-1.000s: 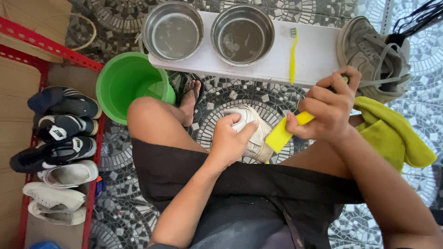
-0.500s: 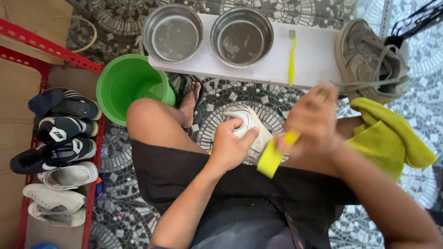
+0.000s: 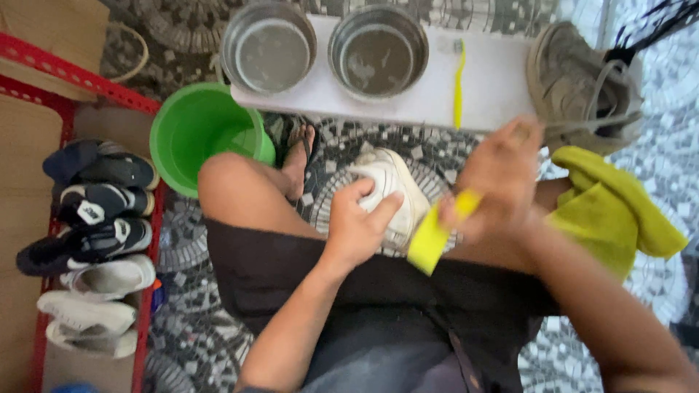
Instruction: The person sits on the floor and scrubs a white sneaker using a yellow brush dipped in water. They hold the shoe in their left hand and scrub the upper and sole with the brush in their right hand, repeatedly dipping the brush into a metal bowl.
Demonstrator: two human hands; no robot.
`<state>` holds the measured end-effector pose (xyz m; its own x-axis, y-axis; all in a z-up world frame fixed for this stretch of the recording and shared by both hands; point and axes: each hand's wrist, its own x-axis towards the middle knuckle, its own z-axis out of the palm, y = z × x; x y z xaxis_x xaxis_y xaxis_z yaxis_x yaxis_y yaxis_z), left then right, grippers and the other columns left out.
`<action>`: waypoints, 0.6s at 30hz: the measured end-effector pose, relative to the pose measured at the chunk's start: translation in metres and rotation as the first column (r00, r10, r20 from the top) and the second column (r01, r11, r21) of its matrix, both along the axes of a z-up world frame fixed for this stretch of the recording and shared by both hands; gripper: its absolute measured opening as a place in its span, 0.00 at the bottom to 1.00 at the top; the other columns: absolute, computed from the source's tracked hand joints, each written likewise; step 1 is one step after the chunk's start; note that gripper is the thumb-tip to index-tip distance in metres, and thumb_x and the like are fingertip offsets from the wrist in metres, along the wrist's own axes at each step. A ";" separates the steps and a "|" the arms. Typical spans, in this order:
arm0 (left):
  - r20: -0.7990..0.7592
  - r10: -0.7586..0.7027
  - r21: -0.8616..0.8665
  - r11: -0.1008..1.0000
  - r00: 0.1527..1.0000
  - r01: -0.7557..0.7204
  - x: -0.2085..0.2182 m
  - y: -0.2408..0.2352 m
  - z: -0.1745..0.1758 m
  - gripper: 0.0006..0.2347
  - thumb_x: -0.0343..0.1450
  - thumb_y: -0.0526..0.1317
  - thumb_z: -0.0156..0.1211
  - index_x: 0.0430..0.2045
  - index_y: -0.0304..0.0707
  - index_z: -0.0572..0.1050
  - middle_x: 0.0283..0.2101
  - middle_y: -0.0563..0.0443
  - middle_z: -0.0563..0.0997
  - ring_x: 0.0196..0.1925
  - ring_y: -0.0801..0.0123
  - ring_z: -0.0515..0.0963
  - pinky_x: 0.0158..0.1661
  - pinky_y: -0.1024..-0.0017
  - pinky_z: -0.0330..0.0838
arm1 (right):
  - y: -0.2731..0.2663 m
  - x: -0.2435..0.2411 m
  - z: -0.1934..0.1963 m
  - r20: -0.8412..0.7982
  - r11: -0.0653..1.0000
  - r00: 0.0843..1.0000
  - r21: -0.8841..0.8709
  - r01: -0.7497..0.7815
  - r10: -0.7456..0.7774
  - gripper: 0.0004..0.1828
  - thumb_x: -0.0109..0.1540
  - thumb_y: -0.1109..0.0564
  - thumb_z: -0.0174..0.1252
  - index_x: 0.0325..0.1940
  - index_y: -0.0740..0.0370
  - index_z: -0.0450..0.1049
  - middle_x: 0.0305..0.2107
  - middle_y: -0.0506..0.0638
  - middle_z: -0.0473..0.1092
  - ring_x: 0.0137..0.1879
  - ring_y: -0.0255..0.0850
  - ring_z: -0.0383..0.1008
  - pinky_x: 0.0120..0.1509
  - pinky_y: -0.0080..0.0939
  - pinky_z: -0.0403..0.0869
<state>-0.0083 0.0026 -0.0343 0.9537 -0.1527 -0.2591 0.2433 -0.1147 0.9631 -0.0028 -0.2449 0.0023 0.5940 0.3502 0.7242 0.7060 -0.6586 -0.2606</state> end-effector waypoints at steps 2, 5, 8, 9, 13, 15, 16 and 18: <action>0.020 0.004 -0.011 1.000 1.000 -0.003 0.005 -0.001 0.002 0.19 0.71 0.43 0.75 0.14 0.45 0.68 0.17 0.61 0.65 0.25 0.75 0.64 0.30 0.73 0.62 | 0.010 -0.001 0.005 0.006 1.000 1.000 0.019 -0.013 0.013 0.25 0.60 0.36 0.64 0.19 0.51 0.66 0.19 0.51 0.64 0.37 0.57 0.66 0.68 0.72 0.60; -0.032 -0.011 -0.041 0.999 0.999 0.010 -0.004 0.002 0.005 0.17 0.71 0.41 0.74 0.15 0.47 0.68 0.17 0.65 0.66 0.24 0.77 0.63 0.29 0.76 0.60 | -0.014 0.010 -0.020 0.070 1.000 0.997 -0.006 0.017 -0.017 0.27 0.66 0.33 0.63 0.19 0.45 0.70 0.20 0.50 0.67 0.37 0.55 0.65 0.68 0.69 0.63; 0.026 0.020 -0.074 0.997 0.999 -0.018 -0.003 0.000 0.005 0.20 0.71 0.42 0.74 0.13 0.48 0.66 0.15 0.63 0.63 0.24 0.80 0.60 0.28 0.77 0.58 | -0.024 0.021 -0.023 0.026 0.999 0.999 -0.003 0.040 -0.040 0.27 0.61 0.38 0.68 0.16 0.50 0.68 0.17 0.48 0.66 0.35 0.52 0.65 0.64 0.65 0.63; 0.031 -0.005 -0.073 0.997 1.000 0.008 -0.003 0.000 0.007 0.19 0.71 0.40 0.73 0.14 0.48 0.66 0.15 0.64 0.64 0.24 0.79 0.61 0.28 0.77 0.58 | -0.005 0.012 -0.008 -0.001 0.999 1.000 0.040 0.009 -0.009 0.26 0.61 0.37 0.65 0.14 0.48 0.67 0.16 0.47 0.65 0.33 0.51 0.64 0.63 0.64 0.63; 0.016 -0.041 -0.066 0.997 0.999 0.042 -0.007 -0.001 0.006 0.20 0.69 0.41 0.75 0.12 0.47 0.66 0.15 0.64 0.63 0.23 0.79 0.60 0.28 0.77 0.56 | -0.002 0.014 -0.011 -0.047 0.996 0.998 0.088 -0.035 0.039 0.27 0.62 0.36 0.63 0.12 0.44 0.68 0.14 0.46 0.67 0.29 0.51 0.64 0.62 0.64 0.63; 0.013 -0.033 -0.088 0.996 0.999 0.034 -0.011 -0.003 0.006 0.20 0.70 0.41 0.74 0.12 0.47 0.65 0.14 0.63 0.63 0.24 0.80 0.60 0.28 0.77 0.56 | -0.021 0.022 -0.024 -0.061 0.999 0.998 0.050 0.021 -0.018 0.27 0.62 0.36 0.63 0.14 0.47 0.69 0.15 0.47 0.67 0.31 0.50 0.65 0.62 0.63 0.63; 0.021 -0.015 -0.111 0.994 1.000 0.017 -0.009 -0.005 0.006 0.21 0.71 0.41 0.74 0.12 0.48 0.65 0.14 0.63 0.63 0.25 0.80 0.60 0.28 0.77 0.56 | -0.032 0.031 -0.028 -0.063 0.998 0.996 0.010 0.064 -0.064 0.27 0.62 0.35 0.64 0.15 0.50 0.70 0.16 0.49 0.67 0.32 0.49 0.66 0.63 0.62 0.63; 0.029 -0.016 -0.099 0.995 0.999 0.019 -0.007 -0.004 0.003 0.21 0.71 0.41 0.75 0.12 0.48 0.65 0.15 0.63 0.64 0.25 0.81 0.61 0.28 0.78 0.57 | -0.006 0.010 -0.011 -0.045 0.999 0.999 0.029 0.020 -0.018 0.26 0.61 0.36 0.63 0.14 0.48 0.68 0.16 0.48 0.65 0.33 0.51 0.65 0.62 0.63 0.62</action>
